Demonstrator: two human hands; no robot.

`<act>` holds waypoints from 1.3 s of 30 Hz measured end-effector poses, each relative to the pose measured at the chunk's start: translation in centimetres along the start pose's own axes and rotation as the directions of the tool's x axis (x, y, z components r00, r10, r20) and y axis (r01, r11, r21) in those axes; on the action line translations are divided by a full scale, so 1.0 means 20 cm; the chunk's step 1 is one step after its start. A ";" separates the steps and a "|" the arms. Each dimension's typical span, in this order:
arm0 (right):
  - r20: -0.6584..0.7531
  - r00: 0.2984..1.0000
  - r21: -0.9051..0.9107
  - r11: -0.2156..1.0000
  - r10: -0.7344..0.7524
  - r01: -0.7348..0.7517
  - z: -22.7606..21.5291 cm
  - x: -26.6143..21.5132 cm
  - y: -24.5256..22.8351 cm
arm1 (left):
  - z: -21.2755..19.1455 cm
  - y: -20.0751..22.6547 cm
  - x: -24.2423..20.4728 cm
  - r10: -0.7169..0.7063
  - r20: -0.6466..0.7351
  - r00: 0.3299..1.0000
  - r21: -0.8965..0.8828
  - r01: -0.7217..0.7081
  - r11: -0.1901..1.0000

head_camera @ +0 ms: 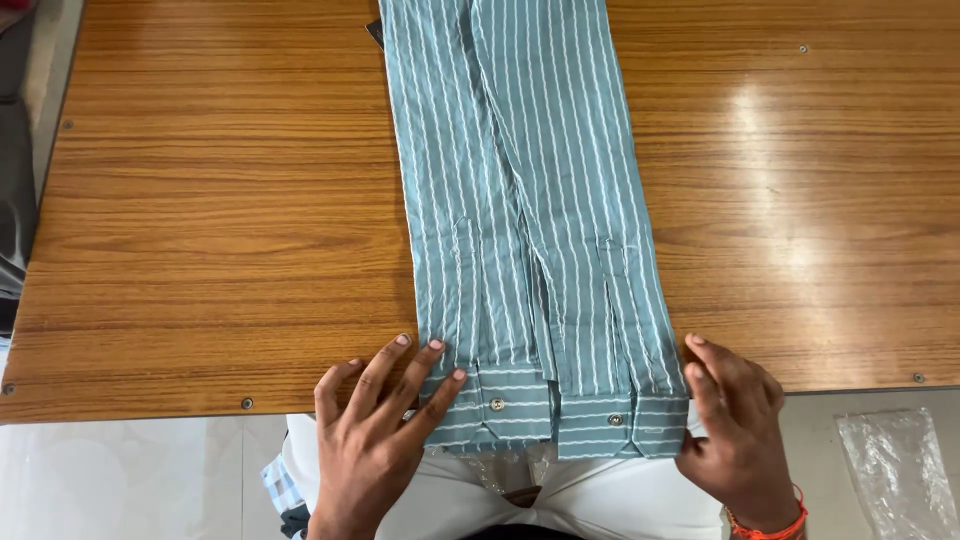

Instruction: The person is folding a new shirt and placing it into a plastic sleeve.

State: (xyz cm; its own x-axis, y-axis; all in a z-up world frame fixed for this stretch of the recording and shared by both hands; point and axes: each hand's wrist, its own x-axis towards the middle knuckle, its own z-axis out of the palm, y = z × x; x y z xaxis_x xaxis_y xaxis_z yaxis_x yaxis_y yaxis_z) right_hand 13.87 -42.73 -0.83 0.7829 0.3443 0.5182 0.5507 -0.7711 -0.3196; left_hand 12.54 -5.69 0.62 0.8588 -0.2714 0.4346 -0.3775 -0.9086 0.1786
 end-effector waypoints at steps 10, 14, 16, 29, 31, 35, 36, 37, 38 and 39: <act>-0.106 0.994 -0.151 0.988 0.001 -0.017 0.07 0.00 -0.11 | -0.08 0.00 0.01 0.072 0.016 0.997 -0.095 -0.070 0.993; -0.101 0.995 -0.020 1.000 0.021 -0.023 -0.01 -0.05 -0.10 | -0.11 0.01 -0.01 0.191 -0.031 0.981 -0.172 -0.193 0.966; -0.080 0.996 0.036 0.999 0.026 -0.023 -0.11 -0.01 -0.16 | -0.15 0.03 -0.03 0.215 -0.051 0.975 -0.192 -0.221 0.956; 0.191 0.946 0.399 0.901 -0.261 0.168 -0.32 -0.48 0.10 | -0.15 0.12 -0.26 -0.050 -0.295 0.954 -0.625 -0.153 0.765; 0.253 0.935 0.465 0.878 -0.250 0.108 -0.28 -0.64 0.26 | 0.19 0.10 -0.62 -0.370 -0.104 0.923 -0.705 0.194 0.682; 0.606 0.724 0.587 0.800 -0.330 -0.126 -0.21 -0.92 0.66 | 0.24 0.15 -0.68 -0.418 -0.077 0.905 -0.700 0.250 0.669; 0.605 0.724 0.588 0.800 -0.332 -0.124 -0.26 -0.77 0.53 | 0.11 0.14 -0.50 -0.418 -0.079 0.905 -0.699 0.249 0.670; 0.493 0.801 0.593 0.805 -0.340 -0.022 -0.31 -0.62 0.41 | -0.01 0.12 -0.33 -0.121 -0.137 0.983 -0.753 -0.024 0.658; 0.371 0.861 0.582 0.809 -0.348 0.076 -0.36 -0.47 0.28 | -0.14 0.11 -0.15 0.181 -0.211 0.960 -0.784 -0.277 0.556; 0.369 0.861 0.583 0.809 -0.351 0.080 -0.37 -0.14 0.24 | -0.32 0.11 0.05 0.181 -0.213 0.960 -0.782 -0.279 0.557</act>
State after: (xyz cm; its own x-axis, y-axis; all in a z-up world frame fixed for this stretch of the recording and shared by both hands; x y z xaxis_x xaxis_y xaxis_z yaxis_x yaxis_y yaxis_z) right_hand 12.12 -51.42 2.03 0.5875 0.7646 0.2651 0.6764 -0.2842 -0.6795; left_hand 10.34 -5.87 7.02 0.6823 -0.3573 0.6378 -0.7207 -0.1824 0.6688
